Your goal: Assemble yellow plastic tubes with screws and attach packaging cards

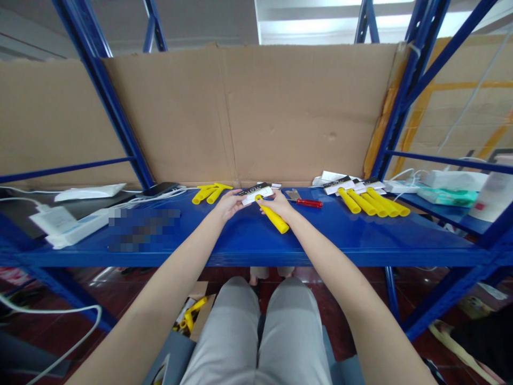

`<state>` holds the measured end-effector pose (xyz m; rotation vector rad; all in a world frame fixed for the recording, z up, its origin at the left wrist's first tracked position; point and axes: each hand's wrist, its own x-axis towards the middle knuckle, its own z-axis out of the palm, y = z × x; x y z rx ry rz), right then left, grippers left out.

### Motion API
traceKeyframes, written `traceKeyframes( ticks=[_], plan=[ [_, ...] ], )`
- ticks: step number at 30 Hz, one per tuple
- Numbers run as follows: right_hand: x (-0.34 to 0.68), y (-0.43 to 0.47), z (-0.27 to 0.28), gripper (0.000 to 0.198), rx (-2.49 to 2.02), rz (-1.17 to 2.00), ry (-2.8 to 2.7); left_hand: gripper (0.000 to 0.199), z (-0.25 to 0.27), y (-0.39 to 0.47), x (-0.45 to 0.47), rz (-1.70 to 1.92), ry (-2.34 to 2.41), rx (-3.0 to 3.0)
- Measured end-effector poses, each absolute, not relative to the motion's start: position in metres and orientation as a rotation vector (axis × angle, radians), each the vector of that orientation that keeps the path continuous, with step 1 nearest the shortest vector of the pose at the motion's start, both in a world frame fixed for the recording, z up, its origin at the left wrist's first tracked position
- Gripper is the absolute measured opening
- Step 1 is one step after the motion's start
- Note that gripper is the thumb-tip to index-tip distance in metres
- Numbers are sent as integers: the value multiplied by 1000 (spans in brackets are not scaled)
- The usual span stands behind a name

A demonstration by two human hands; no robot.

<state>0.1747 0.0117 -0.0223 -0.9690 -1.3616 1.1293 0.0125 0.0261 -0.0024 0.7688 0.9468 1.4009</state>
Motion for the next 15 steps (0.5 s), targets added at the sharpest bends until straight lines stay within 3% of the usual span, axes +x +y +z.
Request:
traceKeyframes(
  ticks=[6, 15],
  plan=[
    [175, 26, -33, 69, -1018, 1080, -1207, 53, 2, 23, 14, 1404, 1014, 778],
    [174, 21, -33, 55, -1032, 1034, -1341, 55, 2, 22, 16, 1435, 1062, 765]
  ],
)
